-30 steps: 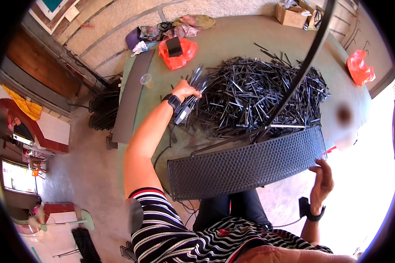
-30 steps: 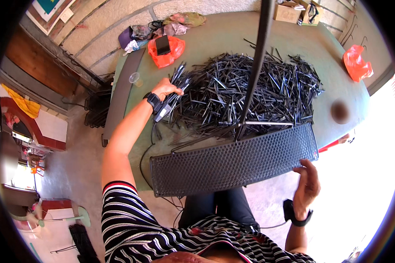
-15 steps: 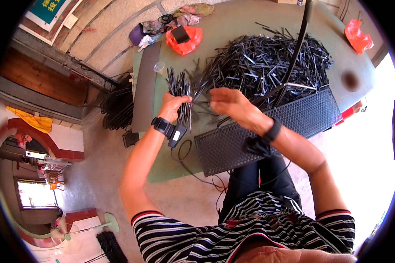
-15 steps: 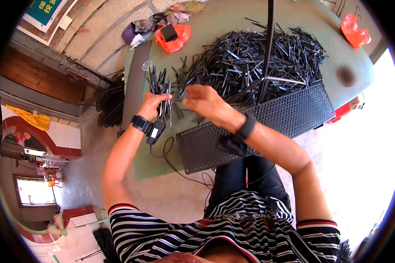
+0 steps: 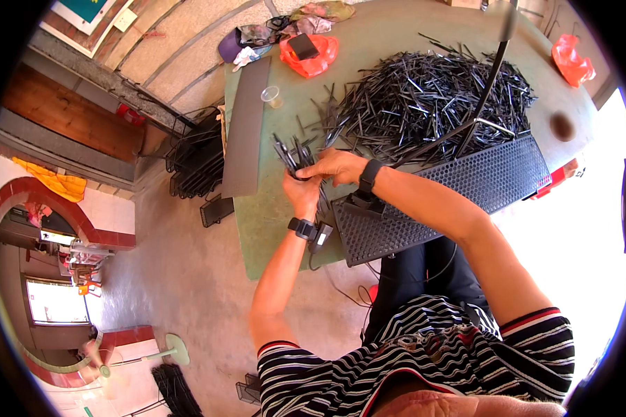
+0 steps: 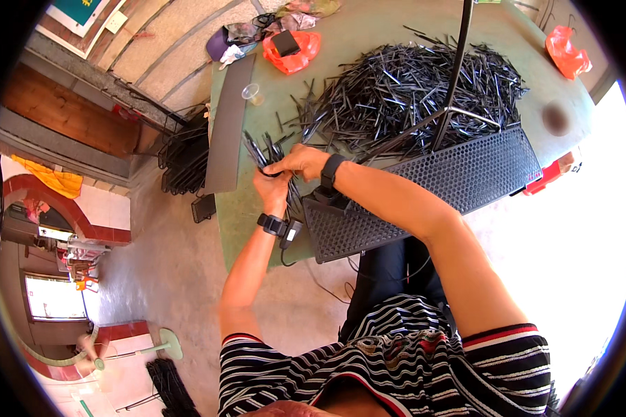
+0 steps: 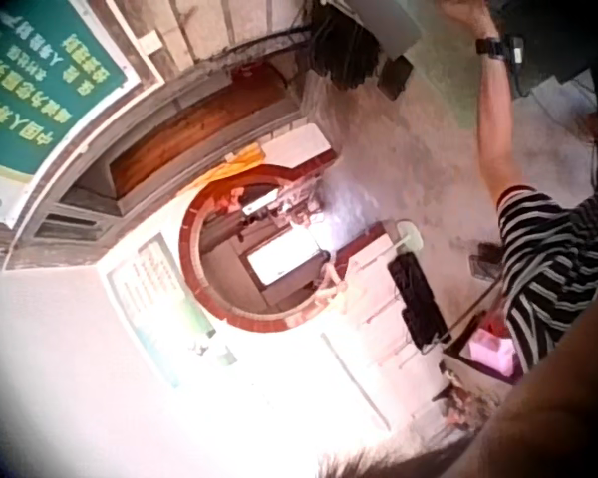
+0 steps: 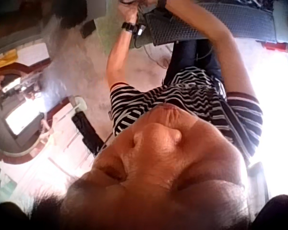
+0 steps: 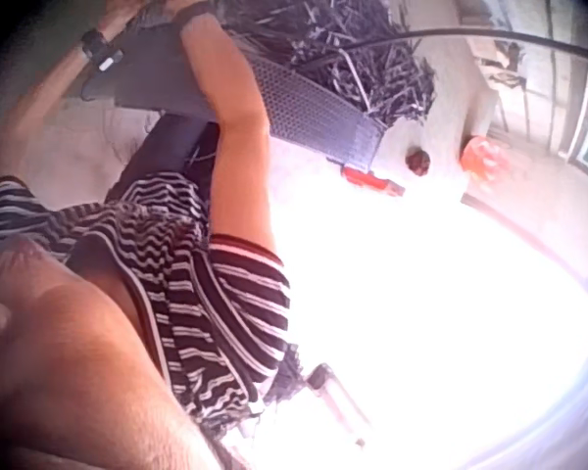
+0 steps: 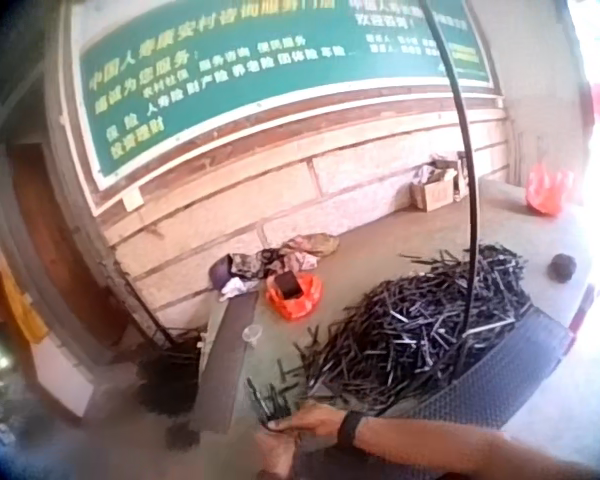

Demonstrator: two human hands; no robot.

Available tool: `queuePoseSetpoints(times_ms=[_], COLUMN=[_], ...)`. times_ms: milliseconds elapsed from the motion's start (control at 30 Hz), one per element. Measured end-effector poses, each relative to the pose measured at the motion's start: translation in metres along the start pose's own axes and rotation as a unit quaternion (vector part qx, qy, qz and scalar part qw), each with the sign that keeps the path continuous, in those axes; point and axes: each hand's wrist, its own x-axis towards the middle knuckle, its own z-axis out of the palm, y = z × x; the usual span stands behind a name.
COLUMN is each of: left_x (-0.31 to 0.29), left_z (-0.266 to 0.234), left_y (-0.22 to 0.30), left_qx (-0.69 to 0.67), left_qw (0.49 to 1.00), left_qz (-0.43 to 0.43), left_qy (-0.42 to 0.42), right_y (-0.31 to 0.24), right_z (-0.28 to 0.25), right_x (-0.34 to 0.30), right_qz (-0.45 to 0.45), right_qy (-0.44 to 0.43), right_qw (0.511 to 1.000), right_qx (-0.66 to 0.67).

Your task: The person picks up black strips from a pile and inserts them individually into the small holes of a rectangular plastic grid by hand.

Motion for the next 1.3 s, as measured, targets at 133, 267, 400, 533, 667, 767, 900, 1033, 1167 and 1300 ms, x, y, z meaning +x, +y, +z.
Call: queuePoseSetpoints(times_ms=[133, 267, 400, 533, 667, 767, 900, 1033, 1167, 1300], left_x=[0.007, 0.011, 0.003, 0.005, 0.010, 0.012, 0.008, 0.014, 0.016, 0.019], left_z=[-0.002, -0.013, -0.008, -0.005, -0.020, -0.012, -0.006, -0.008, -0.005, 0.001], left_y=[-0.022, -0.010, -0.015, -0.026, -0.036, -0.036, -0.011, -0.029, -0.034, -0.032], left_qx=[0.080, 0.140, 0.159, 0.133, 0.118, 0.092, 0.119, 0.182, 0.166, 0.140], left_qw=[0.995, 0.984, 0.982, 0.990, 0.989, 0.988, 0.988, 0.978, 0.981, 0.986], left_qz=[0.030, 0.107, 0.097, 0.037, 0.051, 0.016, 0.057, 0.016, 0.079, 0.060], left_qy=[-0.044, -0.018, -0.022, -0.041, -0.078, -0.123, -0.081, -0.096, -0.062, -0.065], right_y=[-0.001, -0.011, -0.005, 0.004, -0.010, 0.003, -0.009, -0.013, -0.022, -0.022], right_z=[0.006, 0.021, 0.022, 0.019, 0.027, 0.015, 0.019, 0.024, 0.019, 0.015], right_x=[0.027, 0.022, 0.023, 0.038, 0.021, 0.037, 0.031, 0.033, 0.026, 0.028], right_qz=[0.040, -0.021, -0.029, -0.049, -0.092, -0.087, -0.055, -0.018, -0.065, -0.084], right_qy=[-0.017, 0.015, 0.011, 0.038, 0.021, 0.012, 0.043, 0.110, 0.120, 0.137], right_qw=[0.998, 0.992, 0.994, 0.994, 0.991, 0.993, 0.997, 0.994, 0.991, 0.987], right_qx=[0.037, 0.123, 0.101, 0.090, 0.098, 0.081, 0.009, -0.008, -0.015, 0.027])
